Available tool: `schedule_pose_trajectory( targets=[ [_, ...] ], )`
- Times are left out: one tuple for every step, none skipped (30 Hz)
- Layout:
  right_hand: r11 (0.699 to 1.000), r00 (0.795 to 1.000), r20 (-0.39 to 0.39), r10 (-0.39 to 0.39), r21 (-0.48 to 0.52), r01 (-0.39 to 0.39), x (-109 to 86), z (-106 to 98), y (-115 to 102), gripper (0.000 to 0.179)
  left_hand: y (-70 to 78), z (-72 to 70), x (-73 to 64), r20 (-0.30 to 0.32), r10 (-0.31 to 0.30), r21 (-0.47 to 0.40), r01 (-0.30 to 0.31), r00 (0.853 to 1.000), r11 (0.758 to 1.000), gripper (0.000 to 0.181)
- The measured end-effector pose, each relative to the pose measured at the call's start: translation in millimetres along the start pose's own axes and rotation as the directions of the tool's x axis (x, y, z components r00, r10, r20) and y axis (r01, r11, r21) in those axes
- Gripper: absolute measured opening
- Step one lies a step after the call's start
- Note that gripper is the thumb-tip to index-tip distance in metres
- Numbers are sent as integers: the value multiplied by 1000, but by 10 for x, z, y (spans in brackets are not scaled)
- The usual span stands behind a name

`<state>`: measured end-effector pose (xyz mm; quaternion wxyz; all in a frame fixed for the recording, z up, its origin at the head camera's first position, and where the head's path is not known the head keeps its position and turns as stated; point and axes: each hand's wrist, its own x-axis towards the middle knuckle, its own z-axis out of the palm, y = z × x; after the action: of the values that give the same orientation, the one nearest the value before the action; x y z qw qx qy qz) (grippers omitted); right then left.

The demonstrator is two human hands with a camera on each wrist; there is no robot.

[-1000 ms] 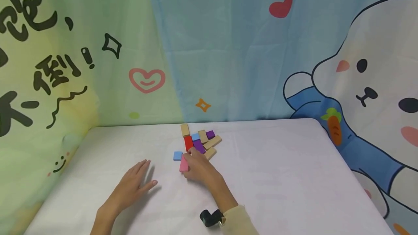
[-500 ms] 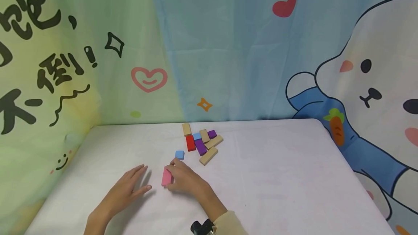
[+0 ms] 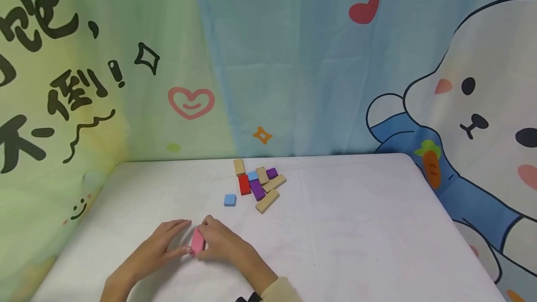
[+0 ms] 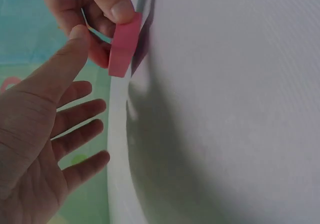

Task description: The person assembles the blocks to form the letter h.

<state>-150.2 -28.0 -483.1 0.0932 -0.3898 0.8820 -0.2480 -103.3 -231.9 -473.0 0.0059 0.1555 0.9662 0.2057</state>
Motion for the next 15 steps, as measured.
schedule_pose_trajectory(
  targets=[
    [1000,1000,9,5,7,-5,0,7,-12,57,-6,0,-3,3,9,8,-9,1000,1000,66],
    [1000,1000,18,11,13,-11,-1,13,-22,57,-14,2,-6,6,17,14,-17,1000,1000,66],
    [1000,999,26,18,12,-18,-3,18,-33,58,-22,3,-8,6,25,14,-25,1000,1000,66],
    [1000,999,32,24,10,-24,-7,23,-43,59,-32,7,-11,6,35,15,-35,999,999,67],
    [999,999,36,29,17,-29,-11,27,-53,60,-42,12,-15,9,43,11,-43,999,999,67],
    [999,999,38,33,25,-34,-17,31,-62,60,-49,18,-21,14,46,4,-46,999,999,68],
    [999,999,40,37,32,-38,-24,37,-70,61,-56,24,-26,21,53,-7,-53,998,999,69],
    [998,999,37,38,42,-39,-34,41,-77,61,-62,30,-32,29,54,-21,-53,998,998,71],
    [998,999,33,37,48,-39,-45,45,-84,61,-67,38,-38,37,55,-27,-54,998,998,72],
    [997,999,33,40,59,-42,-57,49,-90,61,-71,45,-45,45,55,-31,-54,997,998,73],
    [997,999,33,43,66,-45,-70,50,-96,62,-73,54,-51,53,53,-34,-51,997,998,74],
    [996,998,33,46,68,-48,-83,53,-99,63,-72,59,-56,59,52,-36,-50,997,998,75],
    [996,998,32,50,70,-52,-93,55,-100,63,-72,66,-60,60,57,-36,-55,997,998,75],
    [996,998,29,52,70,-53,-103,53,-100,63,-71,73,-64,59,61,-35,-59,996,998,74],
    [996,998,28,58,67,-59,-111,45,-100,64,-69,79,-65,54,66,-31,-64,996,997,74]
  ],
)
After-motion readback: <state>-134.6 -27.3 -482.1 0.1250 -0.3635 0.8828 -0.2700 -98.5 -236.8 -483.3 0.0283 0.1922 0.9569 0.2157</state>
